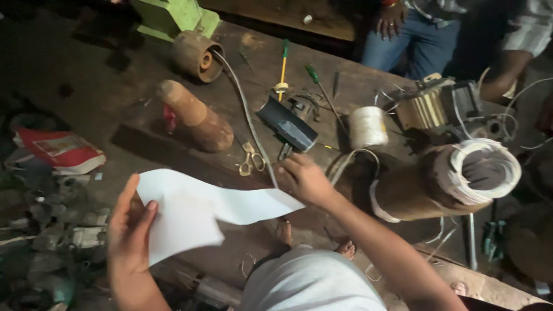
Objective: The person assembles a cylindrical electrical component by wrapping white tape around a wound coil, cutting a strip of white material with scissors, and inserting it into the coil. They then use a wooden mallet to tap the assembly and continue adjusting the internal components.
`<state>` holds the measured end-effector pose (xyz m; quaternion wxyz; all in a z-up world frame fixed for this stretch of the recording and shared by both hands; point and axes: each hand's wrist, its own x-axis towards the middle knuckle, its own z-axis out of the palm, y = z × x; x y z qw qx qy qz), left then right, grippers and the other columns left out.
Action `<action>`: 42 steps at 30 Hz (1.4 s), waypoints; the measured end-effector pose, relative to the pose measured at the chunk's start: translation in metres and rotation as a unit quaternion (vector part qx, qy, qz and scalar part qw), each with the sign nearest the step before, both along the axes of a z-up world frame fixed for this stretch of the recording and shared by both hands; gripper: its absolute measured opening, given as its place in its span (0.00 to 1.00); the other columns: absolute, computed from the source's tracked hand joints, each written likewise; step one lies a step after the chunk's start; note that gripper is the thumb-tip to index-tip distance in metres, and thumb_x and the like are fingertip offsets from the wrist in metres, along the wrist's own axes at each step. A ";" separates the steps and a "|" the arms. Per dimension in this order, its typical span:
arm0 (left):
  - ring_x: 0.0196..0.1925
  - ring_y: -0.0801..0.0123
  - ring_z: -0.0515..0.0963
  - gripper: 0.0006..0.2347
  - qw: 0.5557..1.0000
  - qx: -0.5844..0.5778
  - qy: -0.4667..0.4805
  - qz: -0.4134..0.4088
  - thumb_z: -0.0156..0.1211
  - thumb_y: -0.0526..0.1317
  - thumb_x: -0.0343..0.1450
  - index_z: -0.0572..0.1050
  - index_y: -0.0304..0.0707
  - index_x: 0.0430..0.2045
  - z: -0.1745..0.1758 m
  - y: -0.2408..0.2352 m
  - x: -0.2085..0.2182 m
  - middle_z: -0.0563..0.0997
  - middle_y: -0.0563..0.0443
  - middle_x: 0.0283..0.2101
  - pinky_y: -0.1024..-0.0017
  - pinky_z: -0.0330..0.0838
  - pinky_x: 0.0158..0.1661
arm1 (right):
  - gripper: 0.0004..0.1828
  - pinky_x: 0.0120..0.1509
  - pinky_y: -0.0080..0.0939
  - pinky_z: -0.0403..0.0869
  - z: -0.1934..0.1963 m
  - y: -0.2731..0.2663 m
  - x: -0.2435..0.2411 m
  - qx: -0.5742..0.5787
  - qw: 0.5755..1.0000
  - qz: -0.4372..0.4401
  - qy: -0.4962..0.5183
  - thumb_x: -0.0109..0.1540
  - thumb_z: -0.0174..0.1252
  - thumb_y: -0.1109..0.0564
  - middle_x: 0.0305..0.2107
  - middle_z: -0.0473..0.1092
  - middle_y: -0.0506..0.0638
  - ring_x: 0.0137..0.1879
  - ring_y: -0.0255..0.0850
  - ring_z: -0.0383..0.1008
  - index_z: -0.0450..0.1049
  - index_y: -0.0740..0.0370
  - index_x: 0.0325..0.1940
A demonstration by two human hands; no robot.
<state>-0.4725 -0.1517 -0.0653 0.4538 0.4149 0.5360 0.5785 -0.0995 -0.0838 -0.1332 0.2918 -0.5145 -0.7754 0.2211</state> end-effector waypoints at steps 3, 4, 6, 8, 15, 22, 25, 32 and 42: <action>0.54 0.71 0.73 0.20 0.999 0.001 0.026 -0.031 0.60 0.30 0.72 0.74 0.29 0.60 0.034 0.015 0.003 0.77 0.49 0.53 0.74 0.65 0.56 | 0.16 0.56 0.53 0.74 -0.062 0.029 -0.048 -0.048 0.998 0.042 0.013 0.64 0.55 0.55 0.52 0.71 0.59 0.53 0.58 0.74 0.76 0.56 0.56; 0.52 0.70 0.73 0.18 0.999 -0.010 0.027 -0.041 0.60 0.30 0.74 0.76 0.27 0.60 0.046 0.020 0.009 0.78 0.48 0.52 0.74 0.65 0.54 | 0.20 0.55 0.54 0.74 -0.082 0.035 -0.061 -0.070 0.996 0.060 0.007 0.62 0.54 0.56 0.55 0.70 0.60 0.53 0.59 0.74 0.76 0.54 0.58; 0.53 0.72 0.78 0.13 0.989 -0.011 0.143 -0.047 0.59 0.31 0.76 0.77 0.26 0.55 0.071 0.039 0.030 0.81 0.47 0.51 0.74 0.70 0.55 | 0.24 0.51 0.56 0.74 -0.119 0.042 -0.082 -0.105 0.990 0.075 -0.058 0.60 0.53 0.55 0.59 0.67 0.62 0.53 0.60 0.72 0.75 0.49 0.61; 0.51 0.74 0.79 0.12 0.980 0.024 0.178 -0.087 0.59 0.31 0.76 0.77 0.26 0.54 0.099 0.078 0.059 0.82 0.47 0.50 0.75 0.72 0.53 | 0.25 0.48 0.58 0.75 -0.149 0.056 -0.099 -0.119 0.975 0.068 -0.173 0.62 0.54 0.50 0.61 0.67 0.63 0.54 0.60 0.71 0.73 0.44 0.64; 0.41 0.80 0.80 0.19 0.926 0.238 0.117 -0.271 0.58 0.29 0.74 0.67 0.31 0.61 0.159 0.173 0.167 0.75 0.51 0.60 0.79 0.75 0.43 | 0.25 0.46 0.58 0.77 -0.208 0.051 -0.118 0.034 0.987 -0.114 -0.110 0.61 0.57 0.47 0.38 0.77 0.59 0.43 0.57 0.80 0.69 0.56 0.61; 0.35 0.65 0.75 0.09 0.947 0.266 -0.108 -0.144 0.63 0.28 0.75 0.68 0.24 0.42 0.087 0.295 0.261 0.74 0.41 0.39 0.69 0.72 0.36 | 0.18 0.37 0.49 0.70 -0.153 -0.001 -0.066 -0.479 0.831 -0.124 0.253 0.65 0.60 0.48 0.25 0.76 0.57 0.30 0.45 0.73 0.79 0.69 0.43; 0.44 0.68 0.79 0.20 0.977 0.101 -0.060 -0.179 0.59 0.22 0.71 0.62 0.31 0.55 -0.027 0.268 0.257 0.76 0.46 0.50 0.72 0.78 0.38 | 0.15 0.41 0.42 0.75 -0.116 -0.046 -0.022 -0.284 0.946 -0.061 0.147 0.64 0.60 0.49 0.31 0.79 0.56 0.34 0.41 0.78 0.80 0.64 0.44; 0.43 0.63 0.83 0.14 0.928 -0.243 -0.086 -0.268 0.58 0.28 0.69 0.76 0.31 0.49 -0.258 0.165 0.241 0.82 0.47 0.46 0.69 0.82 0.38 | 0.12 0.44 0.39 0.76 -0.080 -0.155 0.054 -0.294 0.908 -0.236 0.180 0.60 0.61 0.57 0.33 0.81 0.53 0.39 0.34 0.81 0.81 0.63 0.44; 0.46 0.63 0.82 0.21 0.933 -0.227 -0.145 -0.237 0.59 0.30 0.72 0.64 0.39 0.61 -0.261 0.112 0.270 0.79 0.48 0.50 0.66 0.84 0.37 | 0.34 0.45 0.34 0.69 -0.086 -0.196 0.070 -0.507 0.773 -0.148 0.351 0.64 0.50 0.30 0.31 0.77 0.45 0.39 0.33 0.71 0.81 0.63 0.38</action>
